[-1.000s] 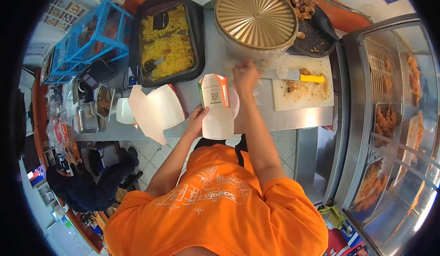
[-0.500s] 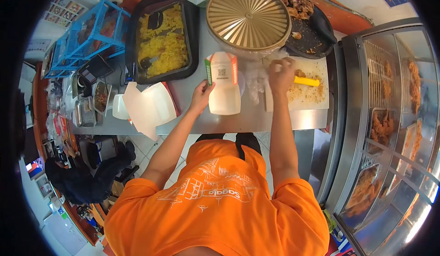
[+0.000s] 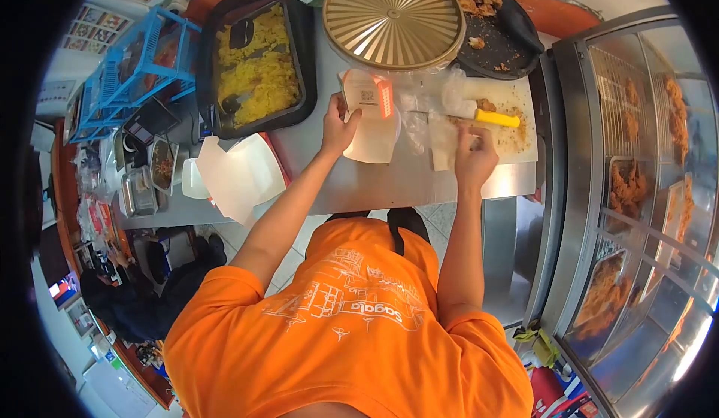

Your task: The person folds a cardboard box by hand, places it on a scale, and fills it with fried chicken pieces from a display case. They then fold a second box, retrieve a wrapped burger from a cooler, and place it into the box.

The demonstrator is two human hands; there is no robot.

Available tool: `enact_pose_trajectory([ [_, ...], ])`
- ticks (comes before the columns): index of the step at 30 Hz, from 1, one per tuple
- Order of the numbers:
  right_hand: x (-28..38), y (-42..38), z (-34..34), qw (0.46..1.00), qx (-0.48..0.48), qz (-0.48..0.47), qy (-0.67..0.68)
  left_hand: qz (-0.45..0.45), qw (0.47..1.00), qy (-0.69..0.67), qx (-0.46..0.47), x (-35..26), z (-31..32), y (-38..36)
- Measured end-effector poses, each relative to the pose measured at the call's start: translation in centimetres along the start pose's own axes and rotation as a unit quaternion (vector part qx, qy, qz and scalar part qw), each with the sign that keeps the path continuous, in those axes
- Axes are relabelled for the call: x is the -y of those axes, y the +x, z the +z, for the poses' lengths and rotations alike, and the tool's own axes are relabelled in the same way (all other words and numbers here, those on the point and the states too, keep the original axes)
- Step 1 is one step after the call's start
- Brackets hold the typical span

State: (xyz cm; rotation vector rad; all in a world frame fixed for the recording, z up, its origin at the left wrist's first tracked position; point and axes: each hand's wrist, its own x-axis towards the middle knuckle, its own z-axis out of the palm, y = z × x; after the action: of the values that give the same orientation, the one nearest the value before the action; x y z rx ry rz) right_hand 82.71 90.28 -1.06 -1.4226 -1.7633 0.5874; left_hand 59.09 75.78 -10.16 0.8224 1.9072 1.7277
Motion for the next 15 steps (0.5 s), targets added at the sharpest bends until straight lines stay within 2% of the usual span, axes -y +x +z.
enact_pose_trajectory([
  [2, 0.5, -0.7, 0.0, 0.976, 0.195, -0.013, -0.099, -0.005, 1.000, -0.020, 0.001, -0.2, -0.1, -0.3],
  [3, 0.8, -0.7, -0.2, 0.956, 0.261, 0.021, -0.133, -0.009, 0.999, -0.039, -0.001, -0.2, -0.1, -0.3],
  [4, 0.8, -0.8, -0.2, 0.956, 0.260, 0.021, -0.133, -0.009, 0.999, -0.040, 0.000, -0.3, -0.2, -0.2],
  [6, 0.5, -1.2, -0.1, 0.898, 0.402, 0.022, -0.177, -0.020, 0.998, -0.062, 0.016, -0.3, -0.5, -0.4],
  [7, 0.5, -1.5, 0.0, 0.898, 0.402, 0.023, -0.178, -0.021, 0.998, -0.062, 0.016, -0.5, -0.6, -0.6],
  [10, 0.7, -2.5, 0.5, 0.840, 0.535, -0.009, -0.088, 0.011, 0.996, -0.081, 0.033, -0.3, -0.9, -0.8],
  [12, 1.3, -4.0, 3.0, 0.859, 0.507, -0.005, -0.075, -0.021, 0.965, -0.254, 0.064, 1.5, -1.1, -0.5],
  [13, 1.4, -4.7, 4.3, 0.877, 0.477, 0.000, -0.063, -0.021, 0.965, -0.254, 0.065, 1.5, -1.4, -0.1],
  [15, 1.1, -5.3, 6.2, 0.876, 0.477, -0.006, -0.071, -0.166, 0.905, -0.357, 0.160, 1.3, -1.9, 1.2],
])
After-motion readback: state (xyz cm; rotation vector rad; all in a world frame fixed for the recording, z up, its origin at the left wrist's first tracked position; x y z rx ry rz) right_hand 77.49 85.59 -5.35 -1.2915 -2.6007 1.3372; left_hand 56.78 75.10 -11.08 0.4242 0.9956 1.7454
